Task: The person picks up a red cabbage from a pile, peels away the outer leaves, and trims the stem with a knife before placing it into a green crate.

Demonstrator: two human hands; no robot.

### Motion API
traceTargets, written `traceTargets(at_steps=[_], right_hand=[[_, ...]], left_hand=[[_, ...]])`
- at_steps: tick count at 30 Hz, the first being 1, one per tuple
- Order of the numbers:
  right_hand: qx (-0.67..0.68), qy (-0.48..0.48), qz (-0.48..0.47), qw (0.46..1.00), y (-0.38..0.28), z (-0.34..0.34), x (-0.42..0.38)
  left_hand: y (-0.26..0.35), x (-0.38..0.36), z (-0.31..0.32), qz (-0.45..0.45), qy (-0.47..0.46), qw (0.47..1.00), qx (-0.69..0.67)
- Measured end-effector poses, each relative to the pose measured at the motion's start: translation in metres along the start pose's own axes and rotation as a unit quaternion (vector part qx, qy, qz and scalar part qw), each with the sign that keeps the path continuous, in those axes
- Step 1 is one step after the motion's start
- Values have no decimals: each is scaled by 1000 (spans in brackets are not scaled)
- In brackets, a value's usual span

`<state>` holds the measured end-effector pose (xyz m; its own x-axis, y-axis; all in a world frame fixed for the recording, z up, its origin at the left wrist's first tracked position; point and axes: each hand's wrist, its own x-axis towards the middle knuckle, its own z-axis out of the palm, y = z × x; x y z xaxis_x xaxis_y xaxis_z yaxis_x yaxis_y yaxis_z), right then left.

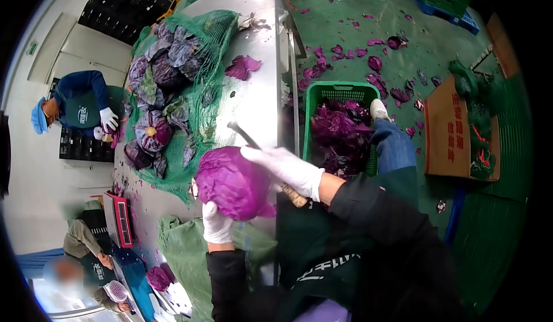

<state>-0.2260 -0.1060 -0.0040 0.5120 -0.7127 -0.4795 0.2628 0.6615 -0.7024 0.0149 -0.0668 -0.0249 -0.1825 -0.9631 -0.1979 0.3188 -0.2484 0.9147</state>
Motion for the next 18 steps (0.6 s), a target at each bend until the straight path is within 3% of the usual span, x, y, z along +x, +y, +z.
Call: traceTargets(at_steps=[3, 4, 5, 7, 9, 11, 12, 15, 18], right_hand=[[-97, 82, -84, 988, -10, -9, -11], [-139, 142, -226, 953, -3, -3, 5], [-247, 171, -178, 937, 2, -10, 2], [-343, 233, -202, 887, 8, -4, -1], [-362, 234, -202, 879, 20, -8, 5], [-398, 218, -187, 871, 19, -13, 2], [-431, 222, -266, 833, 24, -15, 7], [-517, 192, -339, 762, 31, -14, 19], [-545, 242, -328, 733, 37, -18, 19]], left_hand=[[27, 4, 42, 66, -1, 998, 18], [26, 6, 53, 39, 15, 998, 46], [26, 8, 64, 12, 30, 997, 73], [2, 13, 51, 86, 21, 974, 207], [-19, 20, 38, 101, 61, 965, 236], [-23, 23, 32, 132, 78, 909, 387], [-26, 21, 30, 135, 79, 897, 414], [-7, 19, 50, 142, 76, 853, 497], [-7, 21, 44, 147, 63, 819, 552]])
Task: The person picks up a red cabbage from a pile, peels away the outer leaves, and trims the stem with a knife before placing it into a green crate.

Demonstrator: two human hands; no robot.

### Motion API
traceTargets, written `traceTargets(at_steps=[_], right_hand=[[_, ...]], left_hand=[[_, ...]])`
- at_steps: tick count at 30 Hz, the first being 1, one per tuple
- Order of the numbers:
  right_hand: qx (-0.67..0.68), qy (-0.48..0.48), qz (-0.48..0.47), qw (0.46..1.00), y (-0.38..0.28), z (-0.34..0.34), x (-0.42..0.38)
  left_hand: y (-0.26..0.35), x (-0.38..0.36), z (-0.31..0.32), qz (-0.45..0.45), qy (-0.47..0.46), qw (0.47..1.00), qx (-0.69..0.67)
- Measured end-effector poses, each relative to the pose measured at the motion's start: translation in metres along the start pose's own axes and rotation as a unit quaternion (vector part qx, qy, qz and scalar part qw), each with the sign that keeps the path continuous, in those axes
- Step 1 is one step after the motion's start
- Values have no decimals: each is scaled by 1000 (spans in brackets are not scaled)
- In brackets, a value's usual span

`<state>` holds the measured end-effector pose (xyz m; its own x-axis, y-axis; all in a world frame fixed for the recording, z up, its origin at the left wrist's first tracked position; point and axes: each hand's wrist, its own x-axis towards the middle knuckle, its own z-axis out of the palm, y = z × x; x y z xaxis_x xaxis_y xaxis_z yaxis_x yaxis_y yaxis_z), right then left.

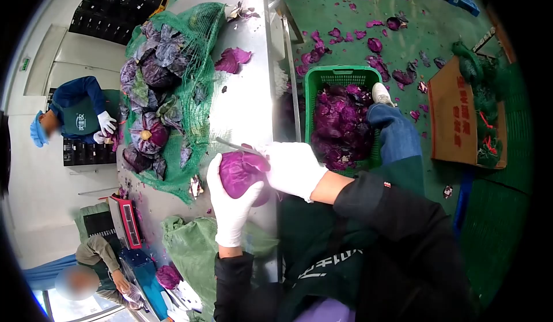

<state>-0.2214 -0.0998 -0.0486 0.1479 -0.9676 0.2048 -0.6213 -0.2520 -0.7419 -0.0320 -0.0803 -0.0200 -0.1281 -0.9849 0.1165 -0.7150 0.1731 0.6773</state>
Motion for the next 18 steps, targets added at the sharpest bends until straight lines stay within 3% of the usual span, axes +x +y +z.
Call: traceTargets(at_steps=[5, 9, 11, 14, 17, 18], right_hand=[[-34, 11, 36, 999, 14, 9, 5], [11, -70, 107, 992, 48, 8, 9], [24, -57, 129, 990, 46, 8, 7], [36, -54, 127, 990, 42, 6, 7], [86, -46, 48, 994, 10, -9, 3], [110, -12, 28, 994, 9, -5, -1]], left_hand=[[-6, -2, 3, 1, 13, 1000, -1], [-32, -18, -6, -20, 9, 980, -198], [-38, -29, -14, -27, -3, 961, -274], [-24, -38, -33, -80, 16, 963, -257], [7, -40, -29, -103, 47, 987, -113], [6, -40, -19, -89, 96, 990, -58]])
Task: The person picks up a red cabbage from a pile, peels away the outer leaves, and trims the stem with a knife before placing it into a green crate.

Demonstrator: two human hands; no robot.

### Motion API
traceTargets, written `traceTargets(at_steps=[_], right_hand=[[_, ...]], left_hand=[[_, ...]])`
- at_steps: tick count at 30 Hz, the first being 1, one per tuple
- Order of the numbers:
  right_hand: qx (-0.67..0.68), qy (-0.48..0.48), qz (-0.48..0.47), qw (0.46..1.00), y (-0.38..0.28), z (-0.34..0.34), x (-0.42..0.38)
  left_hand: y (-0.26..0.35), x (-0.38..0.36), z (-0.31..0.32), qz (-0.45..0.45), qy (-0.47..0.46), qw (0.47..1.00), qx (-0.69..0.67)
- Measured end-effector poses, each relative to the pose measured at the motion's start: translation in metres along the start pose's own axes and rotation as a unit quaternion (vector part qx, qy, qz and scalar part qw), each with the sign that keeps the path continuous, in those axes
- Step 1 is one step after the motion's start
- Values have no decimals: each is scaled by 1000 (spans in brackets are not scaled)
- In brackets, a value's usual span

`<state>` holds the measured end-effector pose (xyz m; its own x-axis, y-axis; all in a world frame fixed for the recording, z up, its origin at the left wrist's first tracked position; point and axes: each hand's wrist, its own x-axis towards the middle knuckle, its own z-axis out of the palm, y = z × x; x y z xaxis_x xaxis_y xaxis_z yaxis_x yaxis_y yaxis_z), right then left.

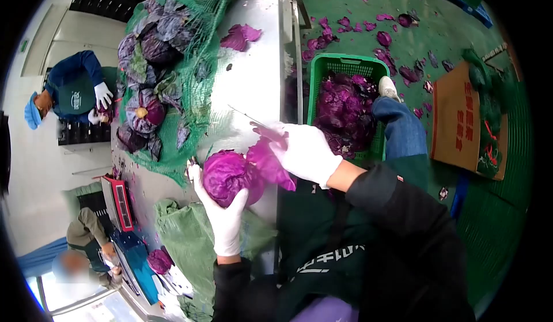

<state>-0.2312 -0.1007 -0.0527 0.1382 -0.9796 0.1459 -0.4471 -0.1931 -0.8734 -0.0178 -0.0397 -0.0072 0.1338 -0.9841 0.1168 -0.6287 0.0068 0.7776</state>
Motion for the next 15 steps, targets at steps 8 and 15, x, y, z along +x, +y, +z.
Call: traceTargets(at_steps=[8, 15], right_hand=[[133, 88, 206, 965, 98, -38, 7], [221, 15, 348, 911, 93, -20, -19]], left_hand=[[-72, 24, -39, -180, -17, 785, -593], [-71, -5, -116, -122, 95, 725, -671]])
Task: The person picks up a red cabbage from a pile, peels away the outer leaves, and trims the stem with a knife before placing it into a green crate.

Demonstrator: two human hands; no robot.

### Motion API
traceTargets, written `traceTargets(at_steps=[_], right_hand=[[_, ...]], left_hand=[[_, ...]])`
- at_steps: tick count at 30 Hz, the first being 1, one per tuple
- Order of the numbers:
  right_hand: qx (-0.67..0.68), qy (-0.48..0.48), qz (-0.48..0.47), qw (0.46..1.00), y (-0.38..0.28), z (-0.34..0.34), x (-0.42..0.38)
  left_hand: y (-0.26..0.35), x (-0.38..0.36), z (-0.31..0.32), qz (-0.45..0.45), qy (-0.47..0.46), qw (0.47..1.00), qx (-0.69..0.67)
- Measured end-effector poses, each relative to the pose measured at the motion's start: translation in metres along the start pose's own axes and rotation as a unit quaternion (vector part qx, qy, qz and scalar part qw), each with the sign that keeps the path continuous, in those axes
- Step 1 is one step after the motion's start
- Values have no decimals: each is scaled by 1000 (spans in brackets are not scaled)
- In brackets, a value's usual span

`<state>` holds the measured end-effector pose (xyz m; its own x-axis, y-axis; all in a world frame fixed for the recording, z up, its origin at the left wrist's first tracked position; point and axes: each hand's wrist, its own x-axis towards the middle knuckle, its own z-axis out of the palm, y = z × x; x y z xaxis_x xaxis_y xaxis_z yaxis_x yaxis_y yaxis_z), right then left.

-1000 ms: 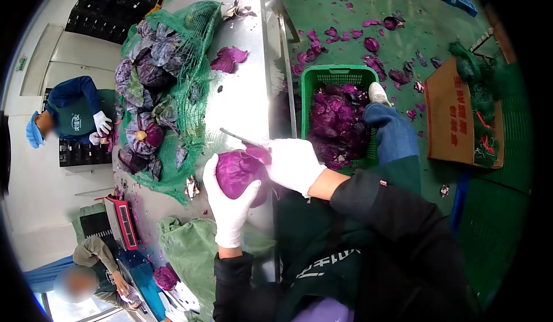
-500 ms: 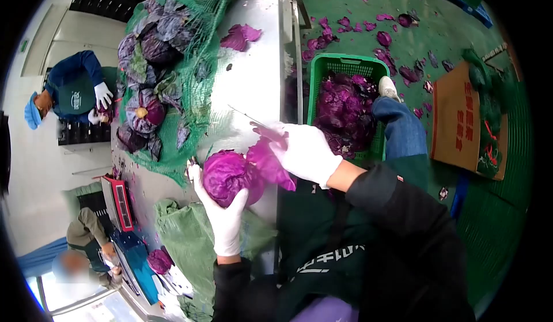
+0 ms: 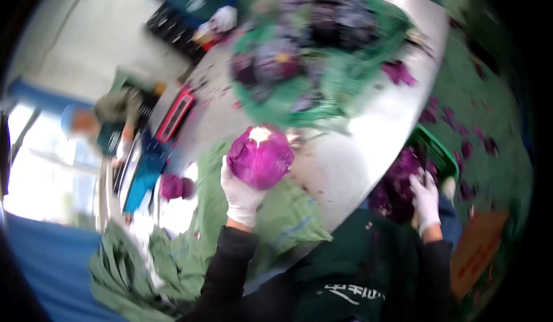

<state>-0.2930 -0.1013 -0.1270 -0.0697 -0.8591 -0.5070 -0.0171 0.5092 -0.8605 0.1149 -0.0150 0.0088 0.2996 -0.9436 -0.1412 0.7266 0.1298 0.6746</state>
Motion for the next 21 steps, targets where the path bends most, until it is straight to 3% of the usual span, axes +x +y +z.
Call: traceTargets(at_steps=[2, 4, 8, 9, 11, 12, 14, 16, 17, 18, 19, 21], right_hand=[[-8, -24, 13, 1000, 7, -1, 4], [-43, -35, 25, 998, 5, -2, 1], [19, -59, 39, 997, 25, 0, 3], [17, -59, 40, 997, 30, 0, 4], [14, -56, 41, 997, 35, 2, 6], [13, -54, 40, 998, 36, 3, 6], [1, -43, 42, 998, 32, 7, 6], [-16, -17, 48, 999, 18, 15, -3], [-20, -5, 44, 999, 14, 17, -6], [23, -46, 63, 997, 17, 6, -2], [-40, -5, 27, 999, 5, 22, -17], [4, -9, 5, 1000, 8, 24, -19]], left_hand=[[39, -25, -15, 83, 33, 996, 27], [65, -59, -68, 191, 116, 970, 97], [119, -123, -144, 262, 265, 927, 42], [137, -139, -156, 264, 288, 917, -86], [166, -160, -204, 266, 350, 879, -183], [174, -164, -235, 300, 366, 871, -132], [189, -169, -282, 315, 417, 832, -185], [199, -168, -283, 316, 482, 792, -200], [207, -169, -312, 359, 478, 795, -106], [206, -168, -351, 344, 534, 736, 234], [205, -165, -389, 308, 607, 528, 507], [224, -160, -357, 292, 553, 663, 411]])
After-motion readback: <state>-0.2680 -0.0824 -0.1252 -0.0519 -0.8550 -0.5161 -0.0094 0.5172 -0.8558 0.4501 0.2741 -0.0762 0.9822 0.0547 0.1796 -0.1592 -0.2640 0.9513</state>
